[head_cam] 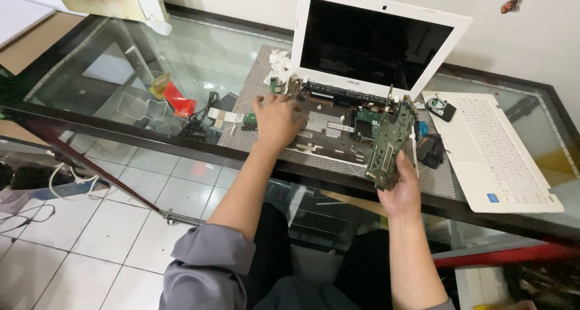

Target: Removing, inspecting, and attempting to reinstall a laptop motherboard during a repair or cleaning process.

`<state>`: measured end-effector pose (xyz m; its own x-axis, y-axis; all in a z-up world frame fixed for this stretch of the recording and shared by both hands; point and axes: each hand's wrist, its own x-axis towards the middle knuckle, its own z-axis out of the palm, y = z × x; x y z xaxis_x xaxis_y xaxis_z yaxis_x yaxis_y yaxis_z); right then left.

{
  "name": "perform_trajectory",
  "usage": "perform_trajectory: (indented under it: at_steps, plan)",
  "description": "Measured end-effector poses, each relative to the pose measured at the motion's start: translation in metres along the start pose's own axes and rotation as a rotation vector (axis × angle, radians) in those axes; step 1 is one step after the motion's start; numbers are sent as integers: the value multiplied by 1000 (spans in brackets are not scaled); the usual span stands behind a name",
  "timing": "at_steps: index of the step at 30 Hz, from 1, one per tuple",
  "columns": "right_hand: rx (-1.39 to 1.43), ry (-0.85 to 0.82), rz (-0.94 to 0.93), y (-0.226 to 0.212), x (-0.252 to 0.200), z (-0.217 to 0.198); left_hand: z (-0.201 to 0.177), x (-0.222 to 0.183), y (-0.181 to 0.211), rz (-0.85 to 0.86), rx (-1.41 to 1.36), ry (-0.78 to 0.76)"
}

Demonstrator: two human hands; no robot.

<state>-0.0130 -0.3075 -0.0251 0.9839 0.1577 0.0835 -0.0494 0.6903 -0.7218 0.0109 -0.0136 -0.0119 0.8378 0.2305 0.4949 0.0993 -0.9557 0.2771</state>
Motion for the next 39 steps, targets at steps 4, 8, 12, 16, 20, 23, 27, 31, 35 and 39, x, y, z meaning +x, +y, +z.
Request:
perform_trajectory:
  at_steps: [4, 8, 12, 16, 20, 23, 27, 31, 35, 39]
  plan:
    - [5, -14, -3, -3, -3, 7, 1, -1, 14, 12, 58, -113]
    - [6, 4, -10, -1, -2, 5, 6, 0, 15, 23, 37, -121]
    - [5, 7, -14, -3, -5, 7, 9, -1, 13, 40, 0, -93]
    - [4, -5, -10, -8, -7, 15, 10, -3, 12, 44, -6, -95]
    - [-7, 4, -21, -6, -7, 14, -11, -11, 25, 21, -110, -53]
    - [-14, 18, -41, -11, -16, 33, -34, -22, 43, -28, -560, -55]
    - [-81, 65, -110, -2, -12, 21, -76, -46, 78, -178, -1233, -207]
    - [-130, 32, -142, 24, 12, -35, -65, -52, 78, -176, -1345, -324]
    - [-207, 20, -217, 13, -5, 7, -31, -62, 76, -188, -1383, -312]
    - [-283, -7, -208, 11, -8, 13, -70, -69, 94, -188, -1427, -301]
